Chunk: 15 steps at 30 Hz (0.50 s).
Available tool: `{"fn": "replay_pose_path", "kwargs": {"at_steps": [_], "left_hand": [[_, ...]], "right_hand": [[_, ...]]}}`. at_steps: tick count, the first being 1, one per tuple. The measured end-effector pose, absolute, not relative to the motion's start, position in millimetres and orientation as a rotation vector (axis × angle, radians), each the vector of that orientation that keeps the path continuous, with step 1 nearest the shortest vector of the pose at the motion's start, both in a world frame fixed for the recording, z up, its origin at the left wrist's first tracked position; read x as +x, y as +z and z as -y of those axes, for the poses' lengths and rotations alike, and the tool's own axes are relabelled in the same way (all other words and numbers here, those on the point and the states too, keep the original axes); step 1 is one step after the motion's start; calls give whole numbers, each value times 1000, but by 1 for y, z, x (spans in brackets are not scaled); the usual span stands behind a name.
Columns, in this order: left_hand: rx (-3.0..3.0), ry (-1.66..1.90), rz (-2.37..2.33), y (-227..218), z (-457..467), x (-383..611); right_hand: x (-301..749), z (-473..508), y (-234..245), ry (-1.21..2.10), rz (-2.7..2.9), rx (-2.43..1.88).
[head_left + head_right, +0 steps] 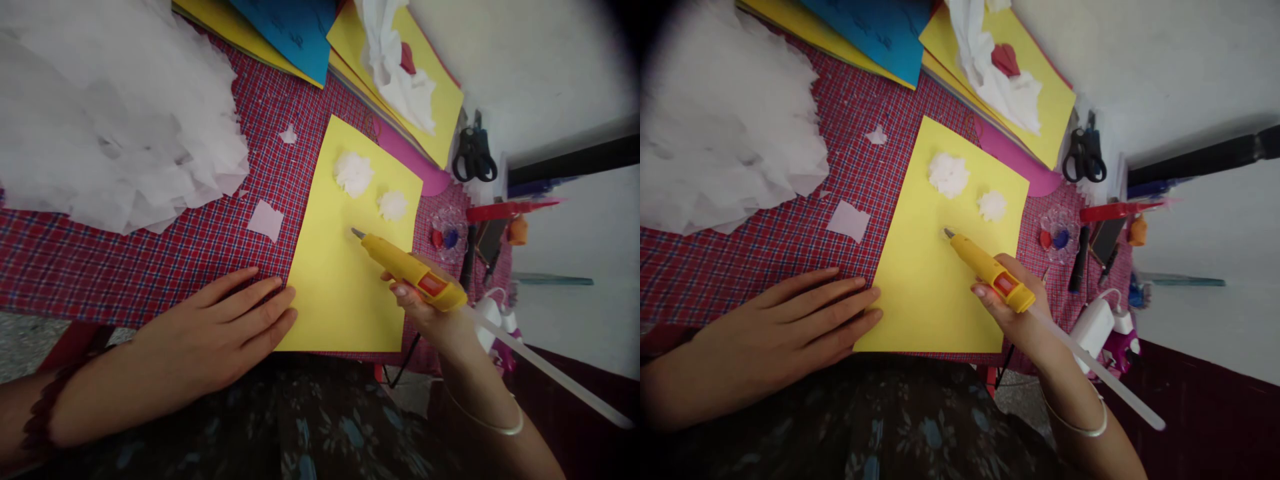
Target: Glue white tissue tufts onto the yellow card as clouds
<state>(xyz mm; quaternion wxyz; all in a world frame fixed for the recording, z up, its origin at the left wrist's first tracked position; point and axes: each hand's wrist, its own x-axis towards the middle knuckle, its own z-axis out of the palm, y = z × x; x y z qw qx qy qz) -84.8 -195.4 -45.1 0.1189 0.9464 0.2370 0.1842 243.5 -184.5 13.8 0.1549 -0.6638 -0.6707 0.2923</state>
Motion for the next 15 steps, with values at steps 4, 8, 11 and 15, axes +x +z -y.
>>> {"fn": "replay_pose_path", "kwargs": {"at_steps": [4,8,11,15], "left_hand": [[2768,528,-694,-45,196,-85],[2749,537,-710,-45,196,-84],[2744,538,-704,-44,196,-84],[2762,523,-691,-45,196,-85]], "right_hand": [[244,186,12,714,1963,-1948],[249,190,13,652,1998,-1989],[252,192,16,700,1986,-1973],[251,194,23,804,1951,-1890]]}}
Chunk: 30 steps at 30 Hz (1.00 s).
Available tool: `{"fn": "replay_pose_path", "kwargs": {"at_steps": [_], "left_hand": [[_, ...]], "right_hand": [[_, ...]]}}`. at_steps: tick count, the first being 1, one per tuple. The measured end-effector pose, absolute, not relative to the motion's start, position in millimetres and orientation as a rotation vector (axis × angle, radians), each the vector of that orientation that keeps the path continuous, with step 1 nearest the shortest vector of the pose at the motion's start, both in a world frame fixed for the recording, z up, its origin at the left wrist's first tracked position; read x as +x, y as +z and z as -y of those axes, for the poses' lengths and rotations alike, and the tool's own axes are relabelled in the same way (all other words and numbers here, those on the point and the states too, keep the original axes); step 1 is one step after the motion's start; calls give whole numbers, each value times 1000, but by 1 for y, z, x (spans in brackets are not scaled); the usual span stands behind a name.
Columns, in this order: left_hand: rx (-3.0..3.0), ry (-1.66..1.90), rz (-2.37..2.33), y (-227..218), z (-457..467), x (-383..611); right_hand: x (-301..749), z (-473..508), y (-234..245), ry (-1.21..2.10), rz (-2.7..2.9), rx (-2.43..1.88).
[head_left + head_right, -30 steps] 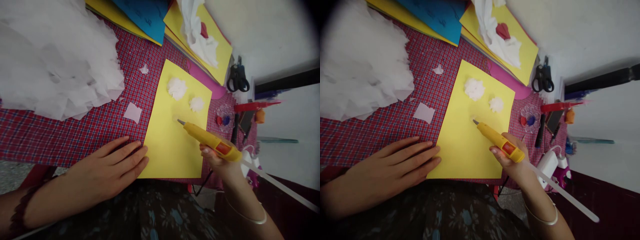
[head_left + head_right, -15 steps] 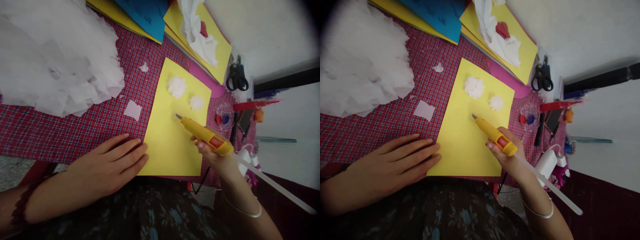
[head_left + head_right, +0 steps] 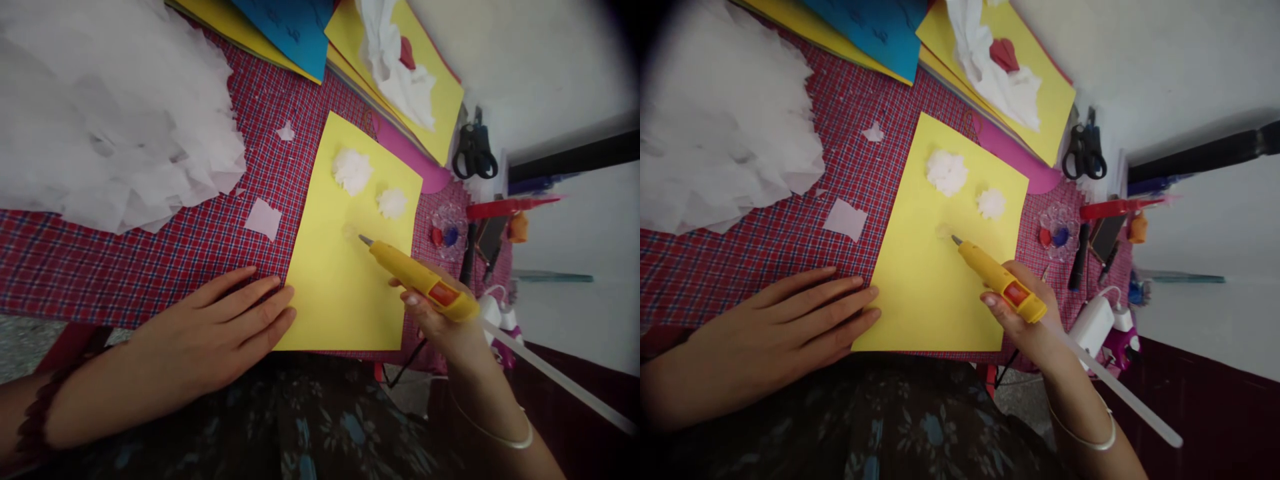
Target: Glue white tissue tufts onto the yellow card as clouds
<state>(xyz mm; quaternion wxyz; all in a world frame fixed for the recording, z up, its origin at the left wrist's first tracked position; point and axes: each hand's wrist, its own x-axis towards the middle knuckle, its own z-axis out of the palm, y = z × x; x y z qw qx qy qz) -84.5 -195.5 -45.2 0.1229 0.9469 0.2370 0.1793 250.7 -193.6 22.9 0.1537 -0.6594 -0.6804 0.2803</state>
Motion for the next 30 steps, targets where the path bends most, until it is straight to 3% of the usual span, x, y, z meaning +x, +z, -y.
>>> {"fn": "replay_pose_path", "kwargs": {"at_steps": [14,22,30], "left_hand": [[2714,532,-708,-45,197,-84],[2702,506,-729,-47,199,-84],[2711,504,-737,-46,199,-84]], "right_hand": [[254,197,12,632,1986,-1964],[254,199,17,885,1858,-1923],[253,195,7,910,1807,-1940]]}}
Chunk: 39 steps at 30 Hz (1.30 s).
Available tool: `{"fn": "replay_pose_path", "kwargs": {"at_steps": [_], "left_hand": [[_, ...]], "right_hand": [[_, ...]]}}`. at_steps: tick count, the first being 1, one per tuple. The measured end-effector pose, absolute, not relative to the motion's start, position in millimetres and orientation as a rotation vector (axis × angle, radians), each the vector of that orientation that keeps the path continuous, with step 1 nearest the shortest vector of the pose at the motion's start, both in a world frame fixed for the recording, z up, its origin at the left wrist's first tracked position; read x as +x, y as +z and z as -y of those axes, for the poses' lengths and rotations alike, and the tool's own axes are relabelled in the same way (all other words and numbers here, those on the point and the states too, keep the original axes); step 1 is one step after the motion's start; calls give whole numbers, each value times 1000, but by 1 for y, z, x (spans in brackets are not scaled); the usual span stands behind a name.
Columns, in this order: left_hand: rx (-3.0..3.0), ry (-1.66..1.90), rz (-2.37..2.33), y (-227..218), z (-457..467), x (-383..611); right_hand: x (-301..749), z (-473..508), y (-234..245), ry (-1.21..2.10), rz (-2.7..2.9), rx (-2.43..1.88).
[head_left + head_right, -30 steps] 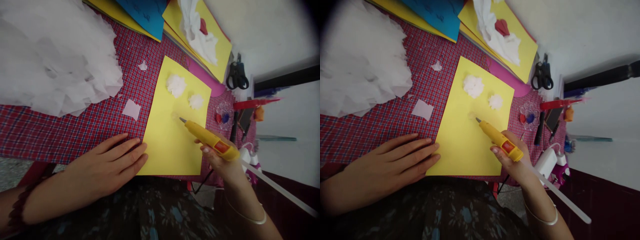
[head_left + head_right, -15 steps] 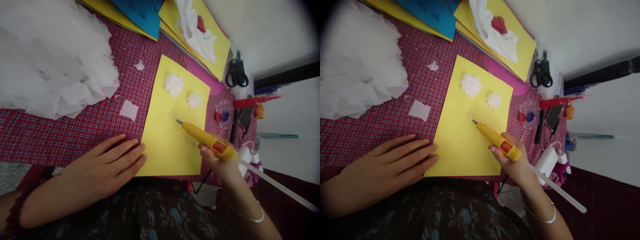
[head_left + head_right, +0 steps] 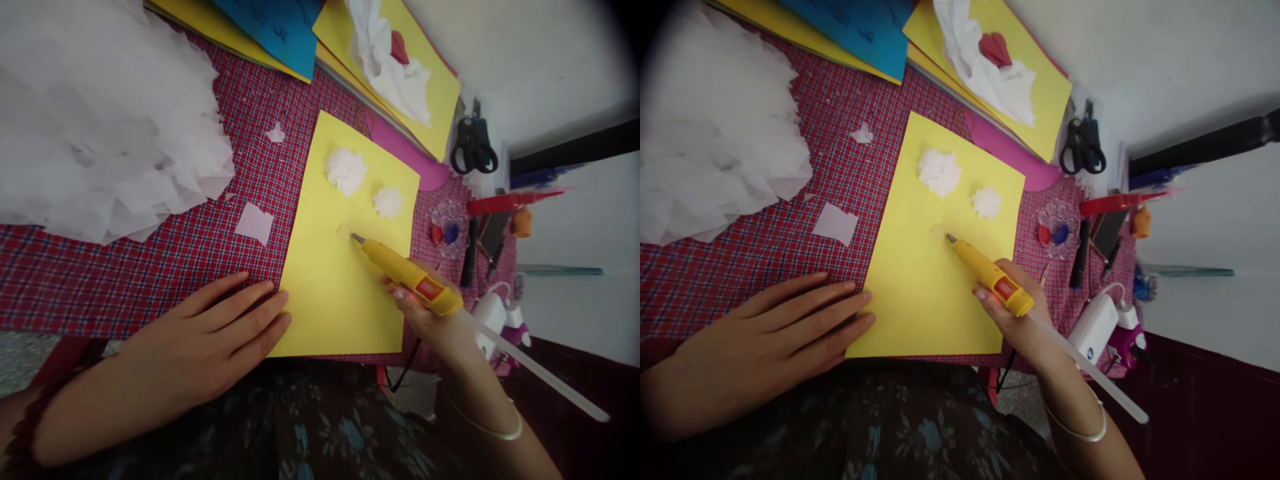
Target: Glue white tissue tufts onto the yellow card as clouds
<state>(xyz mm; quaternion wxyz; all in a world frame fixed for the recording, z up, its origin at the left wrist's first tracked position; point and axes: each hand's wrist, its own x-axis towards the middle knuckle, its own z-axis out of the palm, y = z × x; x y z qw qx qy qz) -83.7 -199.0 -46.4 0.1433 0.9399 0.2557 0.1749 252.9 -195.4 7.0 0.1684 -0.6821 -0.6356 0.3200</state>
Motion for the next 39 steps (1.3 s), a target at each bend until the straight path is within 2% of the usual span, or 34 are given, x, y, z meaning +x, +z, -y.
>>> {"fn": "replay_pose_path", "kwargs": {"at_steps": [12,18,26,39], "left_hand": [[2678,508,-724,-49,201,-85],[2672,489,-728,-50,202,-86],[2668,504,-731,-50,202,-86],[2667,510,-711,-49,199,-86]], "right_hand": [[254,192,4,637,1886,-1973],[252,194,8,630,1902,-1993],[248,194,17,800,1880,-1927],[214,212,17,200,2546,-1969]]}}
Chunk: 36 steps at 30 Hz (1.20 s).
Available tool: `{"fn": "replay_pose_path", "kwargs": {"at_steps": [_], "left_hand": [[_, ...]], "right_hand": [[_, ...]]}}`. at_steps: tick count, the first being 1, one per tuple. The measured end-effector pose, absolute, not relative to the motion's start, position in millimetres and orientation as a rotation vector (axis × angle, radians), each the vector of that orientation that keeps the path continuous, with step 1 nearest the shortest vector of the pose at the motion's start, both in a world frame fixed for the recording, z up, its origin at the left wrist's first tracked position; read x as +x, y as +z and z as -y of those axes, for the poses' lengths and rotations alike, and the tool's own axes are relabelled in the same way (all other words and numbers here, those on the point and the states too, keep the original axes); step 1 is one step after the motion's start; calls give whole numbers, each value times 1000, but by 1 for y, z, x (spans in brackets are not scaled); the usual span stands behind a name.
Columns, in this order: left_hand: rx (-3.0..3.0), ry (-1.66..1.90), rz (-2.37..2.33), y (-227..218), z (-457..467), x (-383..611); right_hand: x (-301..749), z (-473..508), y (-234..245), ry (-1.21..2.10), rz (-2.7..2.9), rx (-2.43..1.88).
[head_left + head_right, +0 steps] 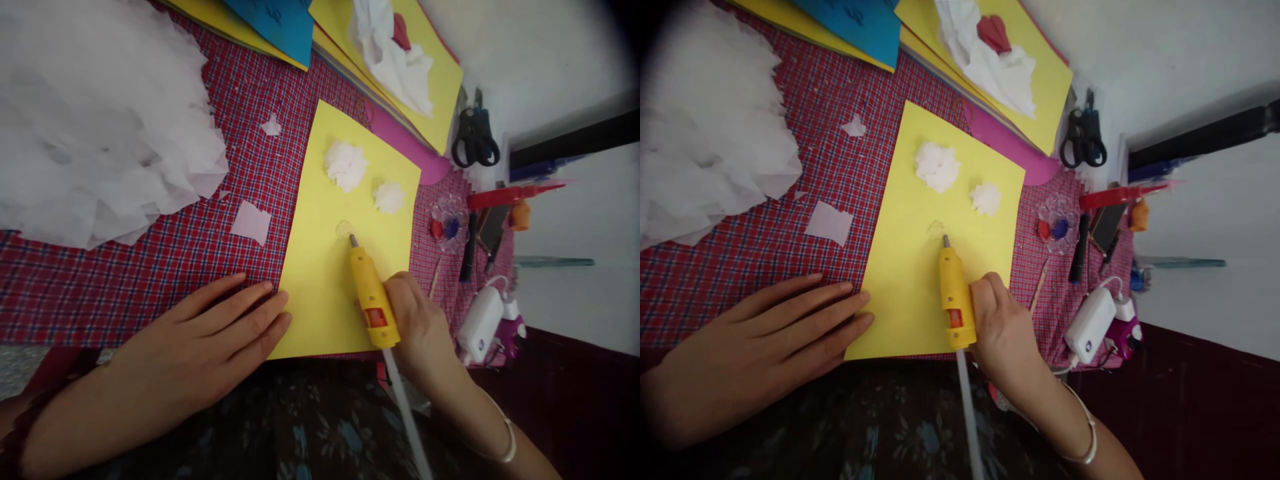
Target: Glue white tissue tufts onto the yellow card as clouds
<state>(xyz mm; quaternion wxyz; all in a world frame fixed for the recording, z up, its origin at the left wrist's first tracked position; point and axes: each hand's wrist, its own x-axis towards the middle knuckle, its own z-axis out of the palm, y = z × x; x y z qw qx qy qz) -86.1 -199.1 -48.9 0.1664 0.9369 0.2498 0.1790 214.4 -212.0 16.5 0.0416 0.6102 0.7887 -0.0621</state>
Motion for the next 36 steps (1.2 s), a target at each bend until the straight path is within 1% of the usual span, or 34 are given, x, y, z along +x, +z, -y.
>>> {"fn": "replay_pose_path", "kwargs": {"at_steps": [5,7,8,9,10,13,14,15,17,19,22,26,28,30,32,33,34,36], "left_hand": [[2653,518,-744,-48,199,-84],[2656,534,-767,-48,199,-82],[2662,550,-775,-47,198,-81],[2674,565,-777,-47,197,-80],[2690,581,-772,-45,196,-79],[2760,601,-732,-42,193,-78],[2785,601,-721,-41,193,-79],[2807,599,-714,-40,192,-79],[2843,606,-715,-40,192,-80],[2873,610,-726,-41,193,-81],[2910,599,-738,-42,195,-81],[2978,572,-738,-40,196,-82],[3032,559,-718,-41,196,-82],[3079,563,-687,-45,193,-83],[3111,623,-653,-52,187,-85],[3121,630,-634,-55,183,-86],[3126,645,-608,-59,180,-87],[3135,657,-565,-64,173,-90]], "right_hand": [[191,224,25,-85,-2399,1675],[188,227,28,-200,-2377,1735],[188,228,29,-351,-2365,1810],[191,229,30,-589,-2349,1904],[194,230,30,-915,-2316,2007],[209,233,28,-2173,-1959,2203],[213,235,26,-2529,-1767,2204],[216,237,24,-2812,-1575,2183],[218,243,21,-3155,-1277,2093],[218,251,18,-3325,-1134,1977],[216,266,16,-3450,-1118,1832],[219,288,18,-3503,-1246,1783],[227,299,21,-3468,-1344,1863],[242,311,29,-3373,-1473,2074],[266,326,43,-3187,-1637,2404],[281,335,51,-3040,-1722,2593],[297,346,61,-2844,-1823,2791],[332,371,84,-2258,-1950,3205]]}}
